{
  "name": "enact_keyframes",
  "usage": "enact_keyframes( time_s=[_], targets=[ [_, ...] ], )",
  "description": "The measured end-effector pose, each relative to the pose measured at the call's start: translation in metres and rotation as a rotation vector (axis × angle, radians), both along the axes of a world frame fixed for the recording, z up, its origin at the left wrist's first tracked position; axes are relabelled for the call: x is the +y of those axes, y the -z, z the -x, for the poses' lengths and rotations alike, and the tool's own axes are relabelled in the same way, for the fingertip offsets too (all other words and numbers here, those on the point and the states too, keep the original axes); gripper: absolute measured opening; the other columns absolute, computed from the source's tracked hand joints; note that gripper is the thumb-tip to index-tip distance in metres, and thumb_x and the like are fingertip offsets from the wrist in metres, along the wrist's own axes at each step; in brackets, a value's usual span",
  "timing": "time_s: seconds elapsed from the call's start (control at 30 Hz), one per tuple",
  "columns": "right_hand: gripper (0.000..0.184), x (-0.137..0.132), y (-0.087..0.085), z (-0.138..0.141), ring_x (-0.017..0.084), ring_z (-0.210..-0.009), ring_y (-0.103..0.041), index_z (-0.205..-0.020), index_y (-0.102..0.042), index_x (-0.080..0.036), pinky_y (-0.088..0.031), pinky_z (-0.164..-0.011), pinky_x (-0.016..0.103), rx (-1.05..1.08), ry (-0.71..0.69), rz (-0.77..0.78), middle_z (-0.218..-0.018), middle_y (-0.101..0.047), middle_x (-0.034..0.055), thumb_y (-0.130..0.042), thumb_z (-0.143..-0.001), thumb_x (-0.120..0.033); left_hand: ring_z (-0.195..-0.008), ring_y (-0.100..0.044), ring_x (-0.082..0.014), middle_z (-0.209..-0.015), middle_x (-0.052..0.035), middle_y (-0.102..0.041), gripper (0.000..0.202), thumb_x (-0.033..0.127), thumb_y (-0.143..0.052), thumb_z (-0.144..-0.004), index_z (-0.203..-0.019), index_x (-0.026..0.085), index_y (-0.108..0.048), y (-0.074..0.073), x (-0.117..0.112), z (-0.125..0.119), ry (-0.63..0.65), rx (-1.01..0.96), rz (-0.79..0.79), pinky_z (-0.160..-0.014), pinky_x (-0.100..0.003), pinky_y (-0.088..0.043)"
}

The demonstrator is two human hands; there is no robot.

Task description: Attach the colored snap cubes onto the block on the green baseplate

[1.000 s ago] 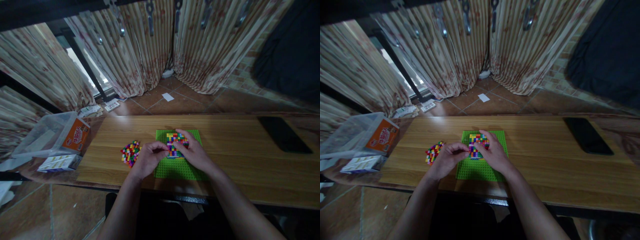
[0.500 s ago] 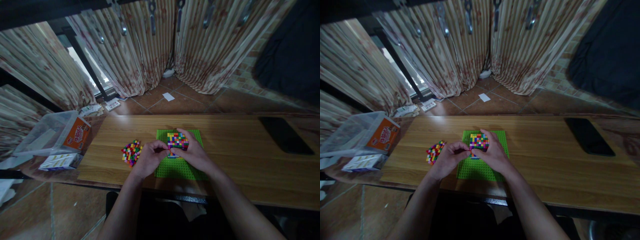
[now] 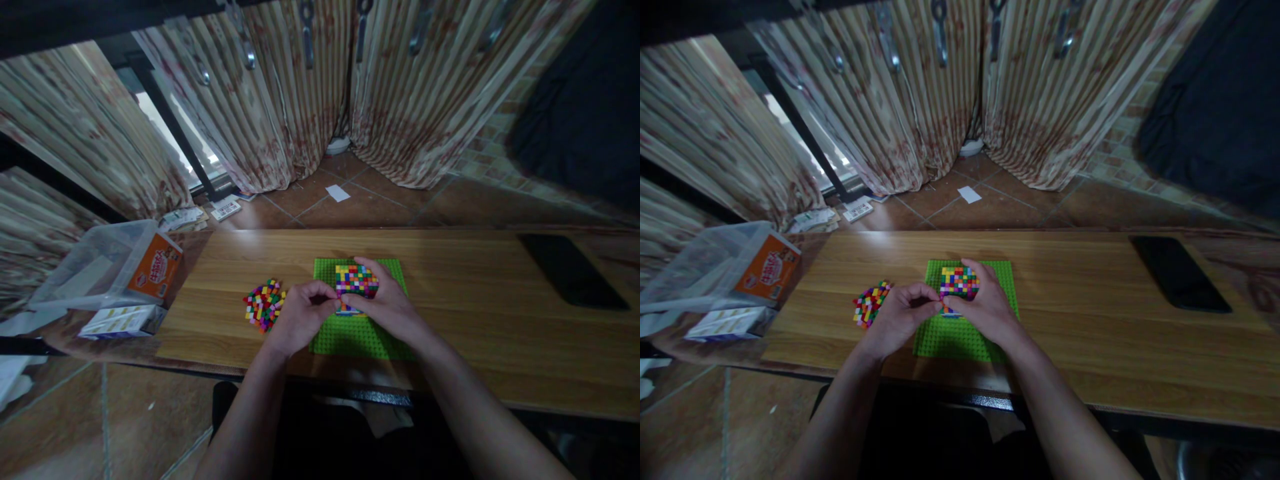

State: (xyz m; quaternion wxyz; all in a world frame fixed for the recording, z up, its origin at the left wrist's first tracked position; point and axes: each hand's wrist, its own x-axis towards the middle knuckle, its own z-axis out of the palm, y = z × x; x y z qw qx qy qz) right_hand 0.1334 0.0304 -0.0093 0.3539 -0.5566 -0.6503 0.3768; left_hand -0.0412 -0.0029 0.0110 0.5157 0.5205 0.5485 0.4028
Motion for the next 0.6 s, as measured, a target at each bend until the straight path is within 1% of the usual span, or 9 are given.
enact_keyframes(
  time_s=[0.2, 0.43, 0.5, 0.6],
  targets=[
    [0.071, -0.0018, 0.0005, 0.0013, 0.03, -0.119, -0.056, -0.129, -0.054, -0.022, -0.042, -0.103, 0.048, 0.019, 0.012, -0.008, -0.132, -0.055, 0.0121, -0.074, -0.064, -0.043, -0.062, -0.054, -0.0099, -0.066, 0.0005, -0.065, 0.008, 0.021, -0.072, -0.071, -0.071, 0.013, -0.068, -0.0009, -0.0002, -0.001, -0.01, -0.026, 0.008, -0.062, -0.022, -0.041],
    [0.068, -0.001, 0.0046, -0.0013, 0.03, -0.119, -0.055, -0.128, -0.054, -0.026, -0.041, -0.104, 0.05, 0.025, -0.007, -0.056, -0.13, -0.056, 0.0102, -0.075, -0.067, -0.044, -0.062, -0.052, -0.01, -0.066, 0.0009, -0.062, 0.009, 0.022, -0.071, -0.073, -0.072, 0.014, -0.067, 0.0036, 0.0002, 0.0002, 0.009, -0.03, -0.022, -0.061, -0.022, -0.04],
    [0.067, -0.0006, 0.0052, -0.003, 0.03, -0.12, -0.054, -0.129, -0.053, -0.026, -0.04, -0.105, 0.051, 0.026, -0.024, -0.058, -0.131, -0.056, 0.0104, -0.074, -0.068, -0.045, -0.063, -0.052, -0.0101, -0.067, 0.0008, -0.062, 0.01, 0.023, -0.071, -0.073, -0.073, 0.013, -0.067, 0.0037, 0.0016, 0.0029, 0.035, -0.041, -0.024, -0.062, -0.022, -0.04],
    [0.062, -0.0005, 0.0055, -0.0056, 0.029, -0.124, -0.052, -0.131, -0.051, -0.027, -0.039, -0.107, 0.049, 0.047, -0.062, -0.035, -0.134, -0.054, 0.01, -0.069, -0.075, -0.048, -0.066, -0.054, -0.0107, -0.068, -0.0002, -0.063, 0.014, 0.027, -0.069, -0.076, -0.075, 0.013, -0.068, 0.0025, 0.0043, 0.0076, 0.069, -0.07, -0.012, -0.065, -0.022, -0.041]
  ],
)
